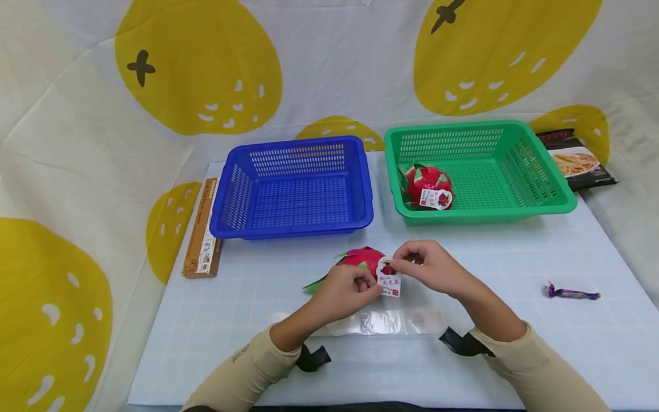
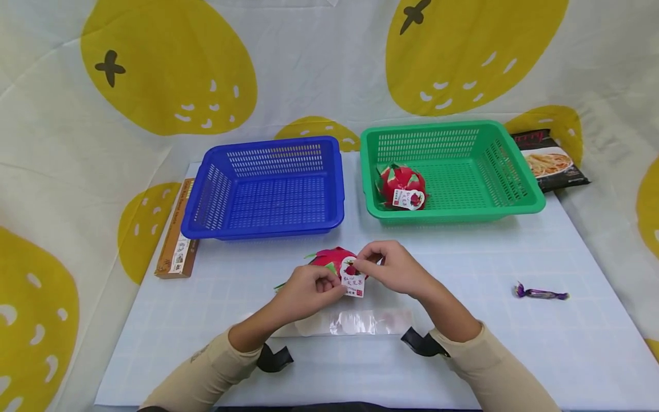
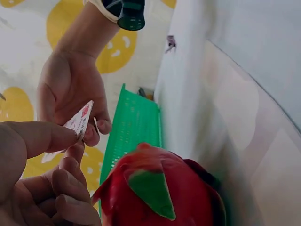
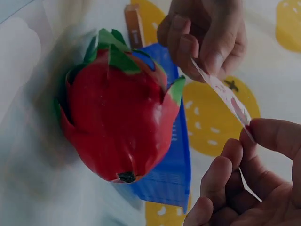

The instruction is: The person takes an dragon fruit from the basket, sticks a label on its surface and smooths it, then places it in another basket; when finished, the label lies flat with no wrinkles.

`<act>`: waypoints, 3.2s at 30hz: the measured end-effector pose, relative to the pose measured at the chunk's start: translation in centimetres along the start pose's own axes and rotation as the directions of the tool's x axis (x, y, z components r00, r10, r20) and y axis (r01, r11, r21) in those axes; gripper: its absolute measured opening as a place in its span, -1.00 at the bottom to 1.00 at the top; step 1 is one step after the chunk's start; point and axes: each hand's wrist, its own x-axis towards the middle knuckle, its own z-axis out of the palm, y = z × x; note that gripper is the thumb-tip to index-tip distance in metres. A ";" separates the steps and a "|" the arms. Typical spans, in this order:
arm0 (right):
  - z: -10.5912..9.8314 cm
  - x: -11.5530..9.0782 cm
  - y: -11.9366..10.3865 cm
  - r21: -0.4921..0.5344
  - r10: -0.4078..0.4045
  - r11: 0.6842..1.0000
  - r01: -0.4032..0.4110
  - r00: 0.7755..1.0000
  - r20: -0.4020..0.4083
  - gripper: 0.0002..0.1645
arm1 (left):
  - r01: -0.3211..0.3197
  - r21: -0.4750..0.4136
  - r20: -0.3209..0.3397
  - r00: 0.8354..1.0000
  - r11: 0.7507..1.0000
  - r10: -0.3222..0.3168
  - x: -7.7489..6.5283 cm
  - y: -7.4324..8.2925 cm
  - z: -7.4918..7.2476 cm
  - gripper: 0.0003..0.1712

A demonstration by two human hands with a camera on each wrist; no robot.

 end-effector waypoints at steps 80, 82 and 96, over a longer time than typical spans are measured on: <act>3.1 4.3 4.9 0.079 0.308 0.951 -0.299 0.940 -0.143 -0.61 | 0.059 0.836 -0.170 0.973 0.546 0.155 2.3 -0.4 2.7 -0.31; 3.2 4.3 4.9 0.089 0.304 0.952 -0.293 0.941 -0.147 -0.62 | 0.068 0.850 -0.193 0.962 0.522 0.190 2.3 -0.7 3.0 -0.31; 2.1 3.8 4.7 0.001 0.122 0.993 -0.122 0.992 0.020 -0.40 | 0.023 0.693 -0.168 0.977 0.720 0.131 0.7 -1.9 1.7 -0.15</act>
